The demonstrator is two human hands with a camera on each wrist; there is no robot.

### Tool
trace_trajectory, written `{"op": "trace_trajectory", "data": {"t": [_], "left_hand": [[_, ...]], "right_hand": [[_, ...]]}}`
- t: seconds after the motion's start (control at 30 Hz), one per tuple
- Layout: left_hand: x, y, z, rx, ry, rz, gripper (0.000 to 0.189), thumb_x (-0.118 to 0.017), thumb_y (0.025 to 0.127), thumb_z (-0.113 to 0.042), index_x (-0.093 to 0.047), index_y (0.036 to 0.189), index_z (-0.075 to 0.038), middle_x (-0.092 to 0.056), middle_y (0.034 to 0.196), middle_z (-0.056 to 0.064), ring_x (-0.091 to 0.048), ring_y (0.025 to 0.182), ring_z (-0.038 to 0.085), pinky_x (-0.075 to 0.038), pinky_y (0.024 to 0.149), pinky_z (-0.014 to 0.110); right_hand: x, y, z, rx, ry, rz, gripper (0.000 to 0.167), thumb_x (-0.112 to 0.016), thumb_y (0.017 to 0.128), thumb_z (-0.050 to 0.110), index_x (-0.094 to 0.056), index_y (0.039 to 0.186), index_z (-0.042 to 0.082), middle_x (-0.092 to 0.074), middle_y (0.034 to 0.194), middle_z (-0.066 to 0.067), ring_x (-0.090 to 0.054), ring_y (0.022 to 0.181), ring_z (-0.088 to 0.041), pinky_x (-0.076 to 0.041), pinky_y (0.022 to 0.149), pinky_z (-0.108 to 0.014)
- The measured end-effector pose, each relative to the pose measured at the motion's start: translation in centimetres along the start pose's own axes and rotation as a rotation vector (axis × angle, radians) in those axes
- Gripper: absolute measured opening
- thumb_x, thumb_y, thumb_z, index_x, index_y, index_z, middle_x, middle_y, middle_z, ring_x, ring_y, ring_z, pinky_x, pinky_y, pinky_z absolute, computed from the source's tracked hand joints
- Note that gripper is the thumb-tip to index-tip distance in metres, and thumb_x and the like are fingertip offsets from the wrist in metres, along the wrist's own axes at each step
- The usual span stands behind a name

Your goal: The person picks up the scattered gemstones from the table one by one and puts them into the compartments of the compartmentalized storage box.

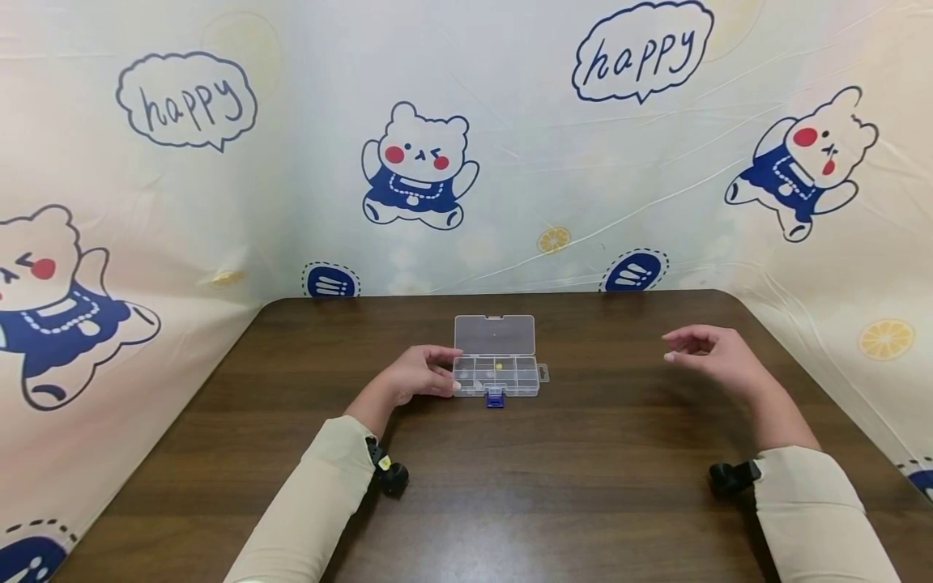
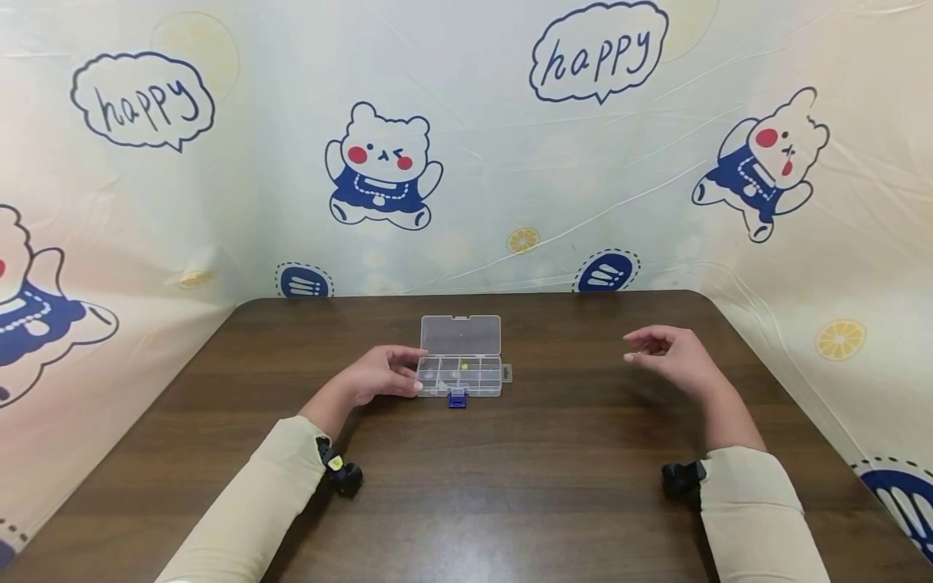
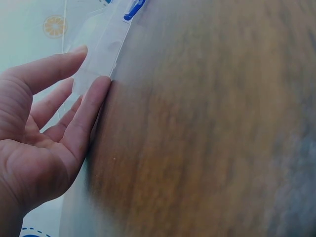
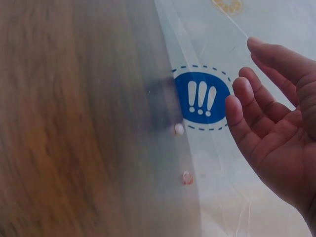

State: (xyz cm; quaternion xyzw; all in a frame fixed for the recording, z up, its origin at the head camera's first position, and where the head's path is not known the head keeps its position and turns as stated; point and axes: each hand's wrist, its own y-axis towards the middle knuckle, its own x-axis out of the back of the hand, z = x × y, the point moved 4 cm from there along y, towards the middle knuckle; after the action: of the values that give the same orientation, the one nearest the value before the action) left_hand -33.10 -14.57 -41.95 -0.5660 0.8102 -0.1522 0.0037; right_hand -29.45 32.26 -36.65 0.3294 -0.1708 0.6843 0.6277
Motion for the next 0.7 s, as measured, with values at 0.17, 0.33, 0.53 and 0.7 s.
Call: {"op": "trace_trajectory", "data": {"t": [0.17,0.33,0.53,0.7], "left_hand": [[0.0,0.0,0.0,0.006,-0.002,0.0,0.064,-0.076,0.076,0.012,-0.059,0.134,-0.008,-0.053,0.128,0.017,-0.064,0.088,0.025,-0.059,0.078,0.037],[-0.1,0.0,-0.2,-0.003,0.005,0.006,0.064,-0.076,0.076,0.012,-0.058,0.135,-0.007,-0.052,0.129,0.018,-0.064,0.089,0.025,-0.059,0.078,0.037],[-0.1,0.1,-0.1,-0.007,0.008,0.013,0.064,-0.076,0.077,0.011,-0.057,0.135,-0.006,-0.052,0.129,0.019,-0.063,0.089,0.025,-0.059,0.078,0.038],[-0.1,0.2,0.0,-0.004,0.002,0.007,0.064,-0.076,0.076,0.012,-0.058,0.134,-0.007,-0.054,0.127,0.018,-0.064,0.088,0.025,-0.059,0.078,0.038]], "right_hand": [[0.4,-0.1,-0.7,-0.025,0.006,0.006,0.045,-0.075,0.087,0.031,-0.065,0.119,0.001,-0.066,0.105,-0.017,-0.059,0.086,-0.02,-0.055,0.07,-0.023],[0.7,0.2,-1.6,-0.032,0.01,0.008,0.045,-0.075,0.087,0.029,-0.065,0.119,-0.002,-0.067,0.103,-0.017,-0.06,0.083,-0.019,-0.056,0.07,-0.027],[1.0,0.7,-2.5,-0.036,-0.01,0.019,0.042,-0.075,0.088,0.023,-0.064,0.118,-0.004,-0.068,0.101,-0.019,-0.062,0.081,-0.02,-0.056,0.067,-0.028],[0.9,1.0,-3.3,-0.05,-0.017,0.046,0.04,-0.074,0.089,0.017,-0.063,0.119,-0.006,-0.067,0.101,-0.022,-0.063,0.08,-0.028,-0.057,0.066,-0.03]]}}
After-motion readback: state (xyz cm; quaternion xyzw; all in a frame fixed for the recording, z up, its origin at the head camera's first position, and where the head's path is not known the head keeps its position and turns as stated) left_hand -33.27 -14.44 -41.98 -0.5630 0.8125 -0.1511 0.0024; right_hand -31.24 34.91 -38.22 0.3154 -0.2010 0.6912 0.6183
